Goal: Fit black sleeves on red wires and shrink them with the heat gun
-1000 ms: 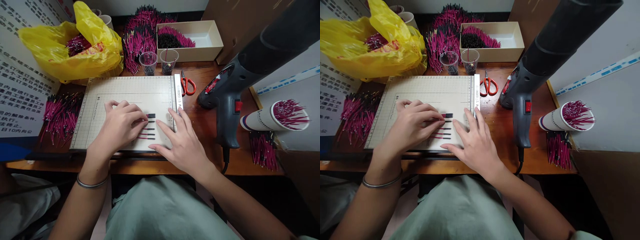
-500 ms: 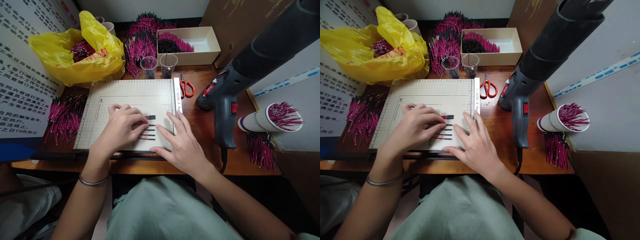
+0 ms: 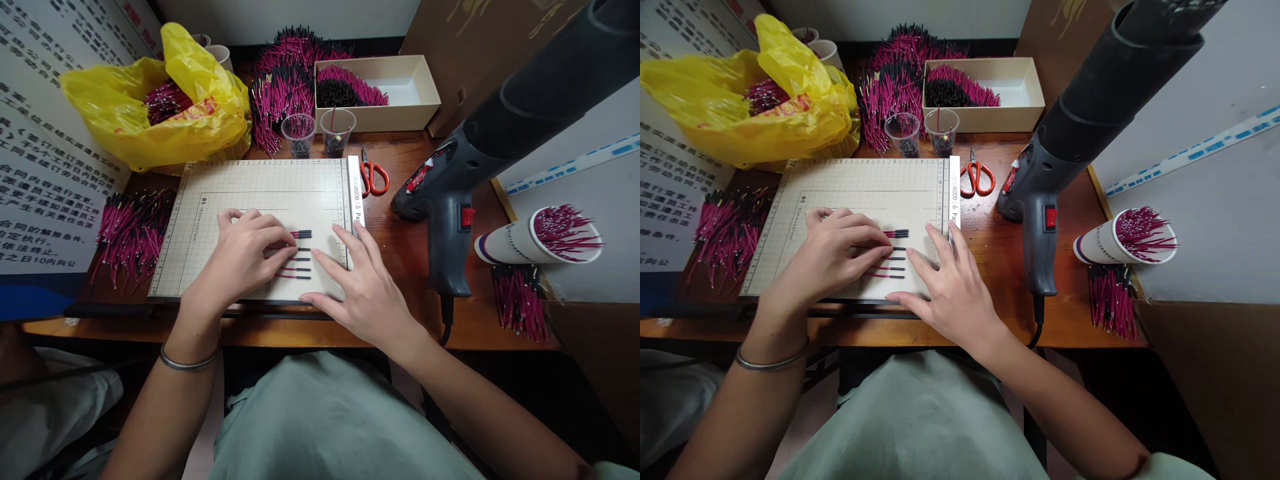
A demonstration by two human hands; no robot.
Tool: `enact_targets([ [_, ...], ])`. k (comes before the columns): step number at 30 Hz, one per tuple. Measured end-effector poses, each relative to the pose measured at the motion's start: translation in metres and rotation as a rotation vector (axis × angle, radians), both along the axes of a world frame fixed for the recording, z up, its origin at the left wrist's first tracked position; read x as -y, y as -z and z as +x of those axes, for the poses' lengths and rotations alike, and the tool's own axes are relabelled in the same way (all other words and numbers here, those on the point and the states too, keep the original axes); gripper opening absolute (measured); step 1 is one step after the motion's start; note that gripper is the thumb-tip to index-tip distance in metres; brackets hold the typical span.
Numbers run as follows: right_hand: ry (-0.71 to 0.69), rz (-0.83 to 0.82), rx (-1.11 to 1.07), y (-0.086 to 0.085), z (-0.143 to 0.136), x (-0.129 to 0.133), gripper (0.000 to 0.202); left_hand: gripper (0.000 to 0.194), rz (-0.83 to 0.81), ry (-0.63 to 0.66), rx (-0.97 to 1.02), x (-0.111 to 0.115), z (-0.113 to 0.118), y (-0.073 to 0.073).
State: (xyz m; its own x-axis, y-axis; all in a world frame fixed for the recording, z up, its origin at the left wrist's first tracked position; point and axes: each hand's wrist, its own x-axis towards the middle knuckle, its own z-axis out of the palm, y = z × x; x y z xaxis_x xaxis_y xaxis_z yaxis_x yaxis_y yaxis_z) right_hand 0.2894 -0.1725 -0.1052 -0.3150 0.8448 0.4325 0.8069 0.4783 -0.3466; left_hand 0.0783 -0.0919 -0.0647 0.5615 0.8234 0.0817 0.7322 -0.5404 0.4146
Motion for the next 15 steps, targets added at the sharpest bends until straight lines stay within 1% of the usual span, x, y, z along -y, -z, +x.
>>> enact_targets([
  [15, 0.0, -0.006, 0.006, 0.0004, -0.0005, -0.0002, 0.064, 0.019, -0.015, 0.013, 0.012, -0.0012, -0.0002, 0.0001],
])
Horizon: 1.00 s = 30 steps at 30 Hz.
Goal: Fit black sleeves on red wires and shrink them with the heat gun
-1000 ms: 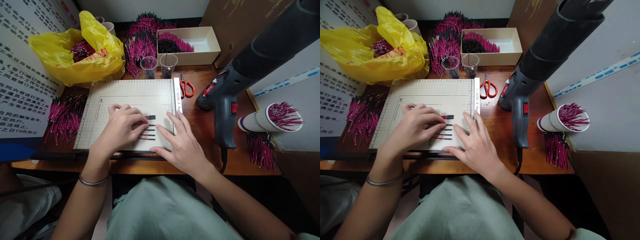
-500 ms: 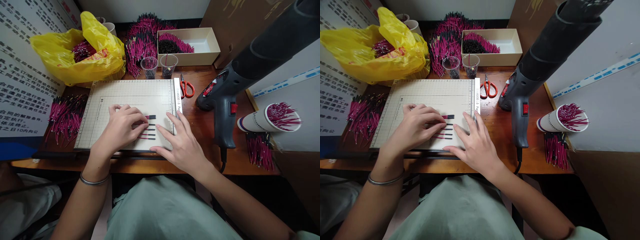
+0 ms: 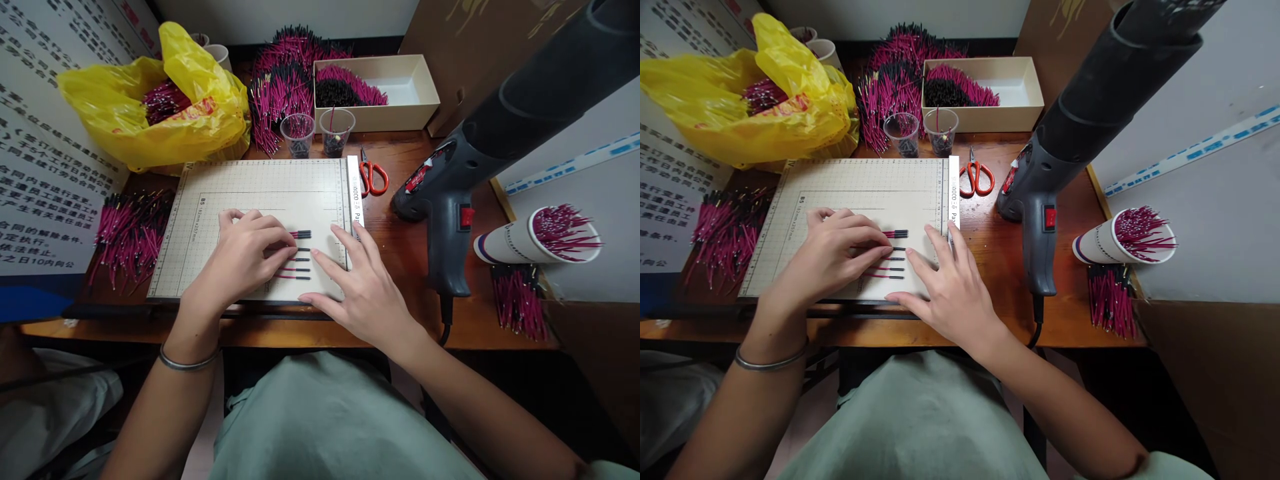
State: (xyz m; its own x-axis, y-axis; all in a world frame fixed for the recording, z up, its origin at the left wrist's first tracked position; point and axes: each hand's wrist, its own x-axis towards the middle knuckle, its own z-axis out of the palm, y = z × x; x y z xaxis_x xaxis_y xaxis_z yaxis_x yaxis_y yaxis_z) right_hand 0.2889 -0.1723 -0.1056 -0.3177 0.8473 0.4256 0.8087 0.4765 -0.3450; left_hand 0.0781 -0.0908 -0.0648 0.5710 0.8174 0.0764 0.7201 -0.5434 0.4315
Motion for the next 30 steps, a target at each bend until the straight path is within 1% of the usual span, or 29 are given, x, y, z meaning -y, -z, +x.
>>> enact_targets([
  [9, -0.002, -0.016, 0.017, -0.0002, 0.0006, -0.0002, 0.063, 0.019, -0.003, 0.011, 0.022, -0.0002, -0.0004, -0.0006],
  [20, 0.029, -0.008, -0.01, 0.0001, 0.0002, 0.0001, 0.064, 0.024, -0.035, -0.018, -0.036, 0.0001, -0.0021, -0.0033],
  [26, 0.023, -0.062, 0.026, -0.0006, 0.0018, 0.0016, 0.064, 0.025, -0.016, -0.005, -0.038, -0.0007, -0.0021, -0.003],
  [30, 0.021, -0.067, 0.023, -0.0008, 0.0026, 0.001, 0.064, 0.023, -0.013, -0.003, -0.044, -0.0005, -0.0012, -0.0026],
])
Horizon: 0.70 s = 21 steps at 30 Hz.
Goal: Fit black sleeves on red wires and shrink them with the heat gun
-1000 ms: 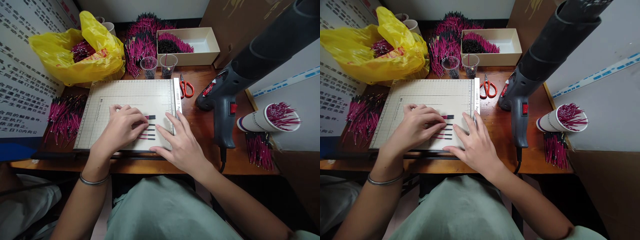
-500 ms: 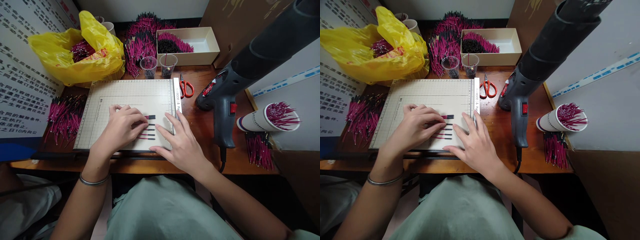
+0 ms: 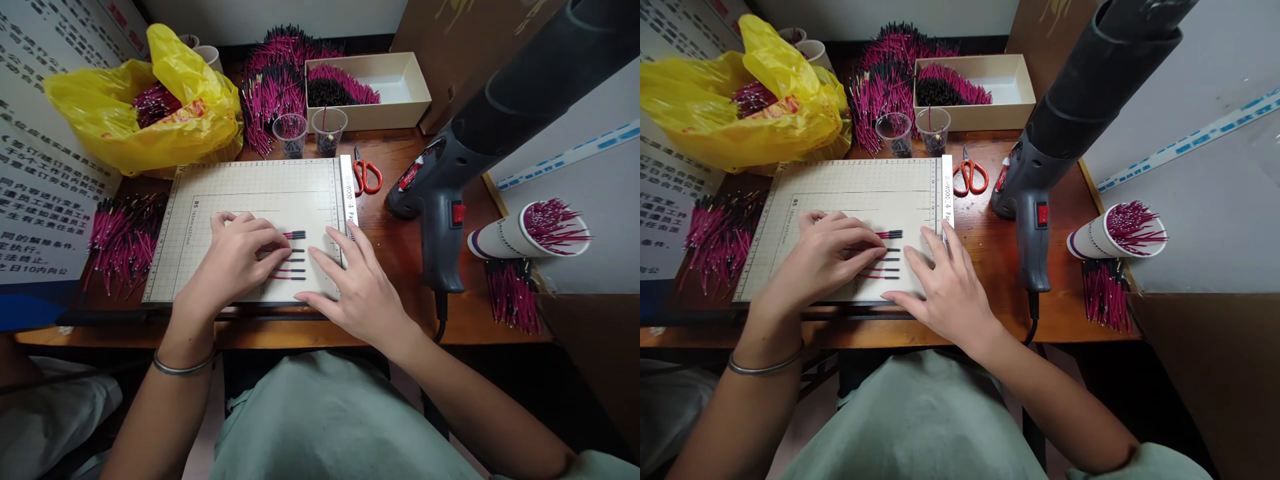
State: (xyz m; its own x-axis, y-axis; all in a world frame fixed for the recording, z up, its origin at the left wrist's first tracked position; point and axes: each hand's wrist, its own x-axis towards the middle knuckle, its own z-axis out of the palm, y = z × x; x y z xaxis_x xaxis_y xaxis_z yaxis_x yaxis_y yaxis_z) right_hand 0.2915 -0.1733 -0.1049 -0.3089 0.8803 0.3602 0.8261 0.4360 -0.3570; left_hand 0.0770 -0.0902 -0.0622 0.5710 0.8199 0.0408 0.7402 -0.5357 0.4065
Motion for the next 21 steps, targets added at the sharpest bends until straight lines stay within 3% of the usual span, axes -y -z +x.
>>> enact_targets([
  [9, 0.006, 0.009, -0.011, -0.005, 0.002, -0.002, 0.067, 0.026, 0.023, -0.058, 0.0, -0.002, 0.001, -0.004],
  [14, -0.136, 0.091, 0.116, -0.022, 0.022, -0.037, 0.059, 0.029, 0.081, -0.154, 0.091, -0.014, 0.002, -0.016],
  [18, -0.276, 0.066, 0.248, -0.036, 0.031, -0.066, 0.056, 0.037, 0.217, -0.355, 0.317, -0.048, 0.006, -0.046],
  [21, -0.258, -0.064, 0.363, -0.043, 0.03, -0.065, 0.064, 0.051, 0.26, -0.341, 0.298, -0.092, 0.016, -0.067],
])
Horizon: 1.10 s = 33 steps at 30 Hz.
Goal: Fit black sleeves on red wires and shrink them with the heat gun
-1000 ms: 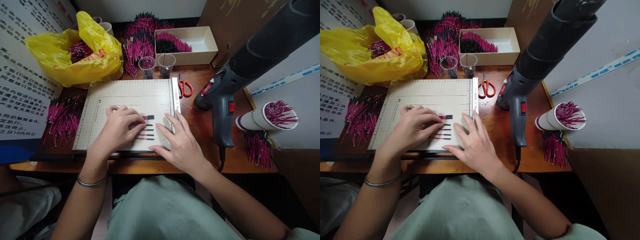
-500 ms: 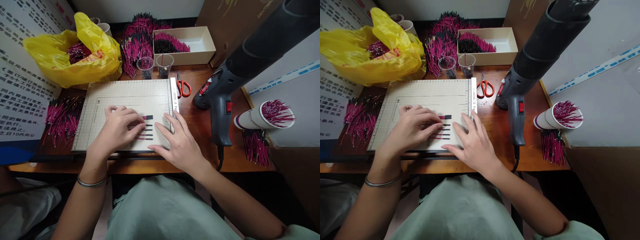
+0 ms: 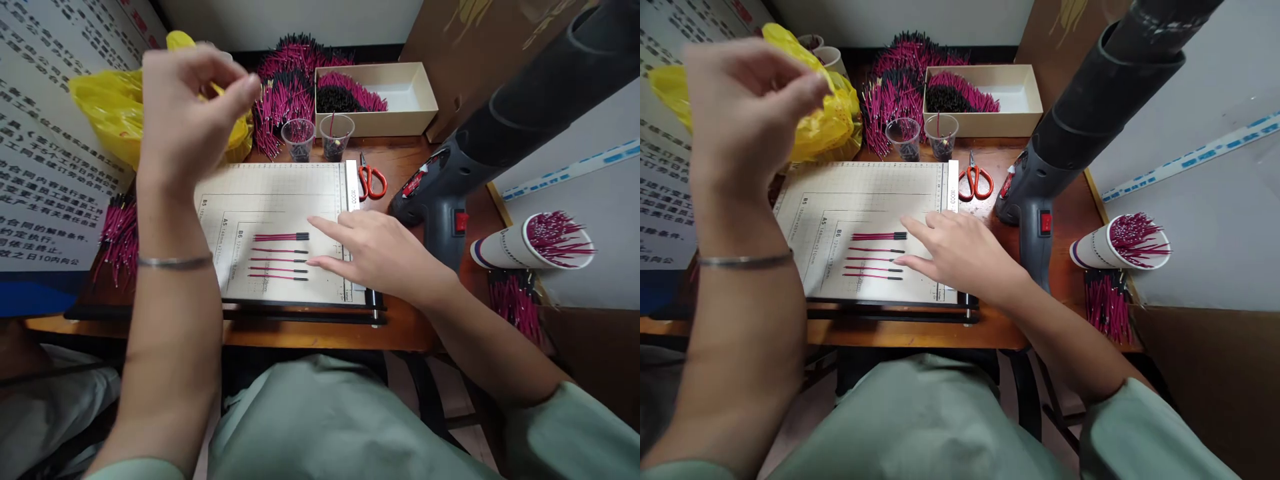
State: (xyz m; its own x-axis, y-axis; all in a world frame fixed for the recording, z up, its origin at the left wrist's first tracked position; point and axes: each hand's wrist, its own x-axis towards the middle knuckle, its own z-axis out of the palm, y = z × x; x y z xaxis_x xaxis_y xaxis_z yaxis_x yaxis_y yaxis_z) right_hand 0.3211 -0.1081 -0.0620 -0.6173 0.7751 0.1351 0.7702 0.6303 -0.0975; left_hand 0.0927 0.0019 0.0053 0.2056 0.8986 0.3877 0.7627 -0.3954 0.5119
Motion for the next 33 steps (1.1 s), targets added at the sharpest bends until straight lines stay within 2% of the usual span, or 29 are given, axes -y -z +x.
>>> enact_targets([
  [2, 0.024, -0.052, 0.063, -0.001, -0.002, 0.009, 0.069, 0.075, -0.038, 0.087, -0.078, -0.031, 0.011, -0.009],
  [3, 0.031, -0.054, 0.08, -0.001, -0.003, 0.014, 0.071, 0.081, -0.023, 0.092, -0.09, -0.043, 0.016, -0.012],
  [5, 0.041, -0.001, 0.08, 0.0, -0.004, 0.025, 0.074, 0.084, -0.049, 0.174, -0.182, -0.06, 0.027, -0.012],
  [7, 0.067, 0.078, 0.059, 0.003, -0.005, 0.034, 0.077, 0.073, -0.074, 0.244, -0.259, -0.063, 0.034, -0.006],
  [10, 0.1, 0.146, 0.005, 0.007, -0.006, 0.042, 0.077, 0.058, -0.042, 0.253, -0.292, -0.047, 0.034, 0.015],
  [12, 0.12, 0.166, -0.024, 0.01, -0.007, 0.044, 0.077, 0.039, -0.031, 0.247, -0.293, -0.028, 0.028, 0.033],
  [15, 0.127, 0.147, -0.036, 0.015, -0.01, 0.045, 0.079, 0.028, -0.086, 0.401, -0.284, 0.002, 0.014, 0.051],
  [20, 0.14, 0.104, -0.01, 0.02, -0.016, 0.047, 0.086, 0.031, -0.195, 0.538, -0.202, 0.029, -0.005, 0.052],
  [24, 0.148, 0.116, -0.001, 0.022, -0.018, 0.05, 0.089, 0.03, -0.251, 0.607, -0.168, 0.033, -0.009, 0.052],
  [33, 0.147, 0.12, 0.01, 0.027, -0.02, 0.051, 0.086, 0.023, -0.316, 0.644, -0.162, 0.036, -0.015, 0.062],
])
